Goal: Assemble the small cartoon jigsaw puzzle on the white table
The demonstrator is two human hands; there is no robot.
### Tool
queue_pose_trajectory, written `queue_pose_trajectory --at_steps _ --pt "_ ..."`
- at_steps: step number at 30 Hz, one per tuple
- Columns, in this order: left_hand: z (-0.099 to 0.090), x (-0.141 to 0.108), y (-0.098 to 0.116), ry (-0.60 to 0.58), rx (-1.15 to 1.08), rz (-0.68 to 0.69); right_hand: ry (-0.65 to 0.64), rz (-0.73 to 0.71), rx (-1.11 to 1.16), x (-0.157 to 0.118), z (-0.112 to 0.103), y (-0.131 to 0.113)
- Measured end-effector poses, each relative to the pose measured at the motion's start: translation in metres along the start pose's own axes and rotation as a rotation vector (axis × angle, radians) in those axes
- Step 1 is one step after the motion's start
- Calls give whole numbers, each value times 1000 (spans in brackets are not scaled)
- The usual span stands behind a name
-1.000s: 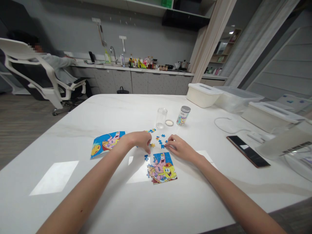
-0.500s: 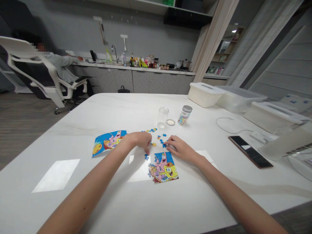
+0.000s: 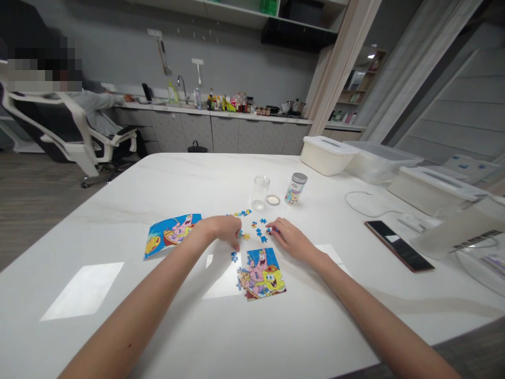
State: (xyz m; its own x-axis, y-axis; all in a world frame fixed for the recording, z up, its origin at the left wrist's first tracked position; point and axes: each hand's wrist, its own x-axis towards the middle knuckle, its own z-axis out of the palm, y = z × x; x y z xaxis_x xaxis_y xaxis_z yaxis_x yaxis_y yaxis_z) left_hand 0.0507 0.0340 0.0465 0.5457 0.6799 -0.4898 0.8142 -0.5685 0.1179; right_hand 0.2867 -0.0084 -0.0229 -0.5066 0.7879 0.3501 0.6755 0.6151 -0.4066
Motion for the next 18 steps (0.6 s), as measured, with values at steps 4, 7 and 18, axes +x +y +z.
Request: queue_pose_trajectory --at_steps 4,7,18 --pt "-2 -2 3 28 6 8 113 148 -78 -1 2 12" --pt "-3 -2 4 71 6 10 105 216 -124 -3 5 19" --pt "-5 -4 1 14 7 -53 47 214 -113 -4 -1 15"
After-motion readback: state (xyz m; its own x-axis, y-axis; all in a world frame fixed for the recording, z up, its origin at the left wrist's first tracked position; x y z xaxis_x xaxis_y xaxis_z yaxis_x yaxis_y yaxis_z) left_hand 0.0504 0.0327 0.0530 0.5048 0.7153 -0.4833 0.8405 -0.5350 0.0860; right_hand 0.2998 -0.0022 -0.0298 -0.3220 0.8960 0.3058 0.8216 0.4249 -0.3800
